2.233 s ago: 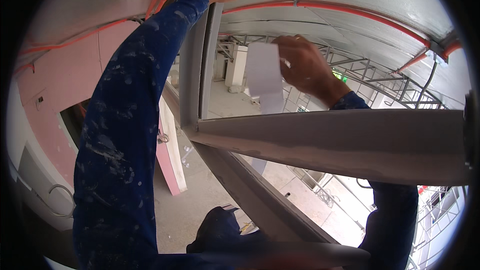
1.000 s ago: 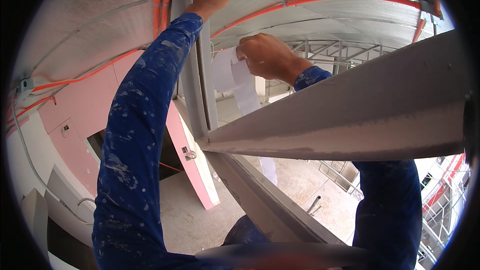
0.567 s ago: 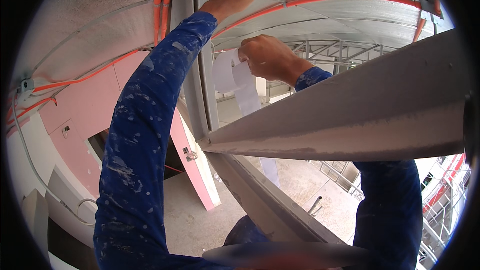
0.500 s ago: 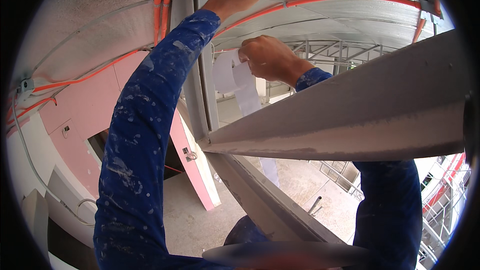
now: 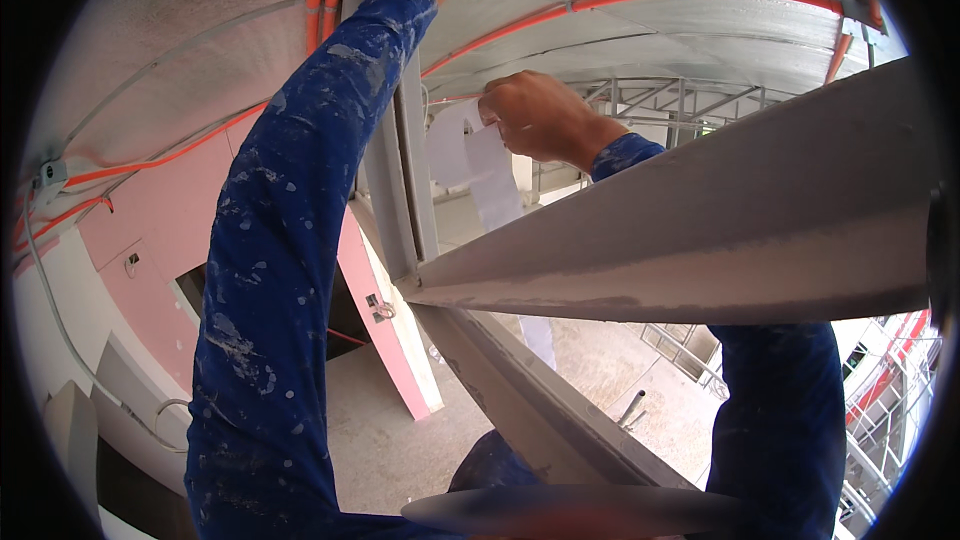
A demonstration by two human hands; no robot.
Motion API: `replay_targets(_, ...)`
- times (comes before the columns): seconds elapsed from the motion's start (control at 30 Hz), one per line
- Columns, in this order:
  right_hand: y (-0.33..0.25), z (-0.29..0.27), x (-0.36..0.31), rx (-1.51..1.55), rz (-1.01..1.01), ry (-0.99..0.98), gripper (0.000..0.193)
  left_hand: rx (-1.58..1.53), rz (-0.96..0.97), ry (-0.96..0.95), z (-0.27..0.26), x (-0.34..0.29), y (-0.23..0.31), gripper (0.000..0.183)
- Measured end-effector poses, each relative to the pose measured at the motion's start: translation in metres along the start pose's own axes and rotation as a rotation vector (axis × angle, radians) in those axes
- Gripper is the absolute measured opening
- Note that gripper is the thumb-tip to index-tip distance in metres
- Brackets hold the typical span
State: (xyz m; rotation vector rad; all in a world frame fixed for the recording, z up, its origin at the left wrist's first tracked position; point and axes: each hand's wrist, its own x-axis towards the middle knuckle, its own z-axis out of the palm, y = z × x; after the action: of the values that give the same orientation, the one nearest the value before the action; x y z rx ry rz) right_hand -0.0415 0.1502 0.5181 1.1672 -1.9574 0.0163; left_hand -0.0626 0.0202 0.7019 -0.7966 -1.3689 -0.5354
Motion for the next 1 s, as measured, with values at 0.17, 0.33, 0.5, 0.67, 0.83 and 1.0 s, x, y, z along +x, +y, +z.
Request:
replay_targets(0.17, 0.002, -0.001, -0.004, 0.013, 0.032, -0.041, 0.022, -0.089, 0.090, -0.173, 0.000, -0.017, 0.001, 0.051)
replay_targets(0.33, 0.004, -0.002, -0.008, 0.005, 0.049, -0.027, 0.023, -0.091, 0.040, -0.006, 0.006, -0.015, -0.044, 0.053)
replay_targets(0.5, 0.007, -0.004, -0.009, -0.005, 0.070, -0.051, 0.023, -0.355, -0.351, -0.078, 0.010, -0.024, -0.095, 0.069)
replay_targets(0.67, 0.008, -0.007, -0.010, -0.005, 0.093, -0.083, 0.024, -0.242, -0.563, -0.129, -0.001, -0.046, -0.115, 0.072)
replay_targets(0.83, 0.008, -0.006, -0.007, 0.022, 0.124, -0.089, 0.023, -0.300, -0.750, -0.195, -0.007, -0.049, -0.100, 0.090)
replay_targets(1.0, 0.010, -0.005, -0.005, -0.003, 0.116, -0.107, 0.024, -0.279, -0.655, -0.306, 0.004, -0.042, -0.107, 0.095)
